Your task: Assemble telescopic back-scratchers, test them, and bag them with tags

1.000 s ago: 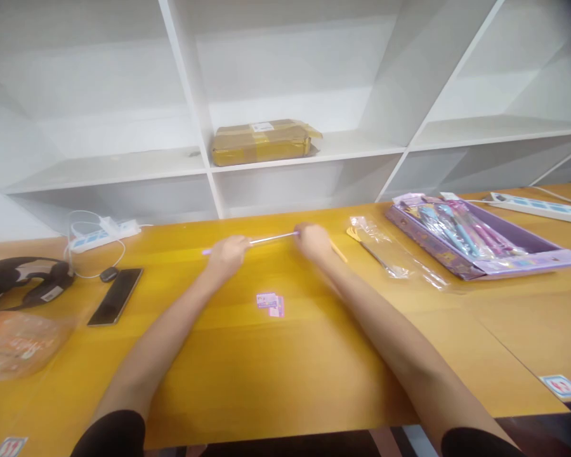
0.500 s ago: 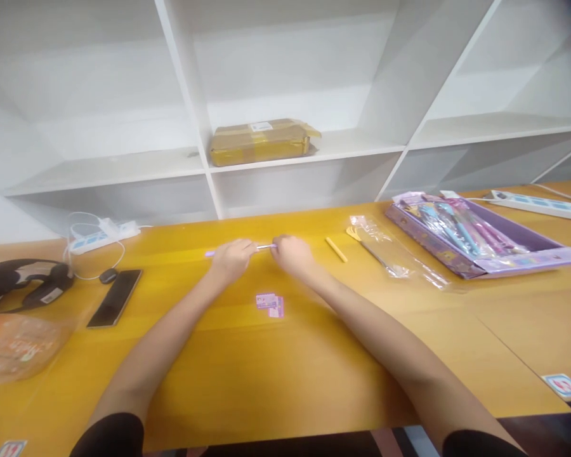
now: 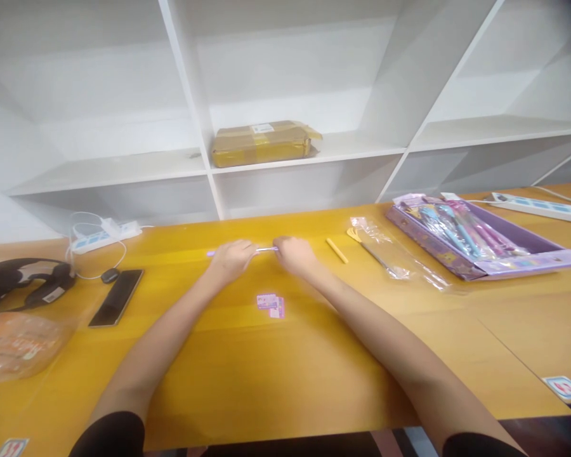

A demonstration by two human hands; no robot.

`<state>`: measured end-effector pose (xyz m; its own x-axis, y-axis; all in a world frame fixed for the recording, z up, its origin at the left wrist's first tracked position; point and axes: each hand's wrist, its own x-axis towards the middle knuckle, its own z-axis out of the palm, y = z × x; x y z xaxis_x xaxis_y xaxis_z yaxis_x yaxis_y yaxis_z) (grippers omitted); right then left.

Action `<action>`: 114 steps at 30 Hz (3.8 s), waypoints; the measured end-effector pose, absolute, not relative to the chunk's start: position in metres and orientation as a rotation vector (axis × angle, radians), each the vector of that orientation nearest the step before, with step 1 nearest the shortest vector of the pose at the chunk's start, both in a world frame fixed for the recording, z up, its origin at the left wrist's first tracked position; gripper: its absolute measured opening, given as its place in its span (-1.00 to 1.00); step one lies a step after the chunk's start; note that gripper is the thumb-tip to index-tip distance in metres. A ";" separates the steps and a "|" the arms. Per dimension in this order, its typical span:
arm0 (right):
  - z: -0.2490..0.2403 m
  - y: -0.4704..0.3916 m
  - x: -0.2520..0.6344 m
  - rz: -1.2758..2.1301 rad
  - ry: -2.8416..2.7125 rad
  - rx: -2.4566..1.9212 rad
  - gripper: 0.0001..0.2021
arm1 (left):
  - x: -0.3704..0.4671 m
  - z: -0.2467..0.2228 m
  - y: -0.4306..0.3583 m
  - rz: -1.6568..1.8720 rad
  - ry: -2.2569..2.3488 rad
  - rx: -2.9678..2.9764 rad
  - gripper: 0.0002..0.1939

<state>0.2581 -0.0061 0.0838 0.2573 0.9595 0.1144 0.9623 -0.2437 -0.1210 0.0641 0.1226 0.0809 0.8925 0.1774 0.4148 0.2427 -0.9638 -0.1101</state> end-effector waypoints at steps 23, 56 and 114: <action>0.080 -0.008 0.259 -0.147 -1.989 -2.253 -0.71 | 0.056 0.082 0.131 -0.601 -0.345 -2.906 -0.59; 0.082 -0.035 0.375 -0.507 -1.734 -2.348 -0.71 | -0.005 0.106 0.225 -0.860 -0.466 -2.804 -0.62; 0.057 -0.082 0.501 -0.412 -1.263 -2.204 -0.80 | -0.042 0.098 0.270 -0.789 -0.615 -2.850 -0.54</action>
<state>0.5007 -0.0816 0.0571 0.5091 0.6885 0.5166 0.8607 -0.3993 -0.3159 -0.0421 0.2702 0.0977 0.7815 0.3512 0.5157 0.4144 -0.9101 -0.0081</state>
